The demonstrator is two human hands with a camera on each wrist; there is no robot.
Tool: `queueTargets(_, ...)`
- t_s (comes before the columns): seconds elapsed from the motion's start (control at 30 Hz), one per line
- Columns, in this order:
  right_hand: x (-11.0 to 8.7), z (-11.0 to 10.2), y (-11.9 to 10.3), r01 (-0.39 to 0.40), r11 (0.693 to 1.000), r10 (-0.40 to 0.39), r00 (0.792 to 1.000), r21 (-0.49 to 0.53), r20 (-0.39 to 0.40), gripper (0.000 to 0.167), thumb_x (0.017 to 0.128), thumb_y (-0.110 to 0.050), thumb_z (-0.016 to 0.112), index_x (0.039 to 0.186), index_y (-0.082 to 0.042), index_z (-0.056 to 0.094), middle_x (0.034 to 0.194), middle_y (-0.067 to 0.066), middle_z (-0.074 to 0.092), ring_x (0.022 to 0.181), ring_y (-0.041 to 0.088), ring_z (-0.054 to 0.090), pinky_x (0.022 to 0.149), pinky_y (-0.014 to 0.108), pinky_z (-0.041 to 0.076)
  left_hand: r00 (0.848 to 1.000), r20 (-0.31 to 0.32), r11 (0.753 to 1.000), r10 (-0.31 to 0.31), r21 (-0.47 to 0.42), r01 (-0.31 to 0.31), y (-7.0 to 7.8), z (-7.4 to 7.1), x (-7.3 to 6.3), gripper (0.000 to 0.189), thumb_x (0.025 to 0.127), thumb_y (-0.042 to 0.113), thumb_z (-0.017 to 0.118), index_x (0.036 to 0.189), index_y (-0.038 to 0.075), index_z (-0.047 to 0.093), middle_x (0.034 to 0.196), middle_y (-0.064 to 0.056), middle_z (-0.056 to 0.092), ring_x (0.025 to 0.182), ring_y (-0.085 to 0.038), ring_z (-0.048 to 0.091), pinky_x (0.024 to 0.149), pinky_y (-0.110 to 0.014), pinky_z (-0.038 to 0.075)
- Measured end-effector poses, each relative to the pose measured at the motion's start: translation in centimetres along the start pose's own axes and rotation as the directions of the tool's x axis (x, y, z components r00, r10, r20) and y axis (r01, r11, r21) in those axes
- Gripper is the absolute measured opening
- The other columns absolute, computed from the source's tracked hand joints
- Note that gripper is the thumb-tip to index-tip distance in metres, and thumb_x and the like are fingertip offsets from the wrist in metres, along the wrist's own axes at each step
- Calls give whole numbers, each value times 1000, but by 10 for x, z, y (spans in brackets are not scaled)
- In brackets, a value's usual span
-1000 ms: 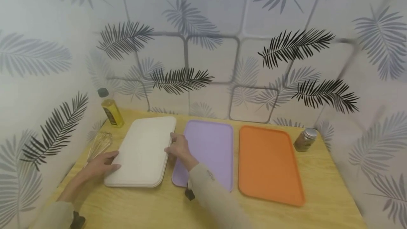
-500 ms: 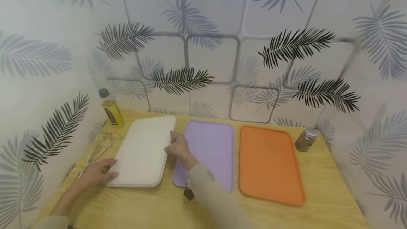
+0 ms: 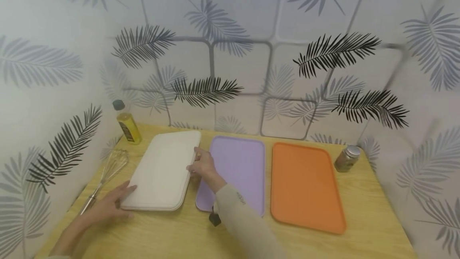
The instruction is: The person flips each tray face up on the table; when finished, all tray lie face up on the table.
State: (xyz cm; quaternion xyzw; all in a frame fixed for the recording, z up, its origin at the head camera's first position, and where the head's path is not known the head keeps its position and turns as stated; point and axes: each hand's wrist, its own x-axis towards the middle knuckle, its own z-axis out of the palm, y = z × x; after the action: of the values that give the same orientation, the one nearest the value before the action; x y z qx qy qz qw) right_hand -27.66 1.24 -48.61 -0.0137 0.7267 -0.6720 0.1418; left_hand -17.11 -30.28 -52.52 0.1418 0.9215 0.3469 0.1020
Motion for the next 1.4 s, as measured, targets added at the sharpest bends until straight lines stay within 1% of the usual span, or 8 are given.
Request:
queueTargets(0.1, 0, -1, 0, 2, 1000, -2, 1000, 4, 14, 80, 75, 21, 67, 146, 1, 36, 114, 29, 48, 70, 23, 64, 76, 48, 58, 1000, -16, 1000, -3, 18, 3, -2, 3, -1, 93, 71, 37, 83, 143, -2, 40, 152, -32, 17, 132, -60, 17, 100, -76, 21)
queueTargets(0.23, -2, -2, -2, -3, 1000, 3, 999, 2, 33, 81, 75, 20, 68, 147, 1, 34, 114, 27, 47, 69, 22, 63, 75, 47, 58, 996, -84, 996, 5, 93, 3, -2, 6, -1, 84, 72, 32, 83, 139, -2, 46, 148, -31, 28, 130, -57, 28, 102, -70, 27)
queueTargets(0.33, -2, -2, -3, -7, 1000, 7, 999, 2, 40, 82, 75, 20, 68, 147, 1, 33, 112, 25, 47, 71, 23, 63, 74, 46, 59, 993, -115, 991, 11, 132, 5, -1, 7, -2, 78, 73, 26, 83, 136, -4, 49, 145, -31, 35, 127, -55, 34, 102, -67, 31)
queueTargets(0.57, -4, -2, -8, 2, 1000, -2, 999, -3, 49, 80, 77, 18, 67, 147, 1, 32, 115, 26, 44, 70, 18, 59, 79, 49, 57, 988, -137, 979, 73, 200, -45, 2, 9, -3, 75, 73, 23, 84, 133, -7, 50, 140, -35, 39, 121, -57, 40, 99, -65, 37)
queueTargets(0.73, -6, -2, -11, 18, 1000, -18, 998, -2, 60, 80, 78, 18, 67, 147, 3, 32, 111, 23, 45, 69, 16, 58, 81, 51, 56, 986, -147, 974, 83, 221, -49, 6, 11, -5, 74, 72, 20, 84, 133, -8, 51, 138, -36, 40, 118, -59, 42, 96, -66, 39)
queueTargets(0.93, -8, -4, -13, 10, 1000, -11, 998, 21, 54, 79, 78, 16, 68, 147, 3, 32, 110, 23, 46, 67, 16, 59, 80, 51, 56, 986, -151, 974, 71, 224, -35, 11, 13, -5, 73, 72, 18, 84, 131, -9, 52, 135, -37, 43, 116, -59, 44, 96, -65, 40)
queueTargets(1.13, -8, -4, -18, 35, 999, -36, 997, 23, 65, 77, 79, 15, 67, 147, 2, 32, 115, 26, 45, 67, 17, 59, 82, 52, 55, 984, -172, 974, 42, 228, -2, 15, 15, -4, 71, 72, 16, 80, 131, -11, 51, 132, -39, 44, 114, -59, 46, 95, -64, 41)
queueTargets(1.4, -9, -4, -24, 36, 998, -39, 997, 46, 59, 78, 79, 16, 67, 147, 2, 32, 115, 27, 46, 69, 18, 59, 77, 47, 58, 979, -206, 976, -14, 209, 58, 22, 19, -6, 68, 73, 12, 79, 129, -14, 51, 129, -42, 45, 114, -61, 45, 97, -65, 40)
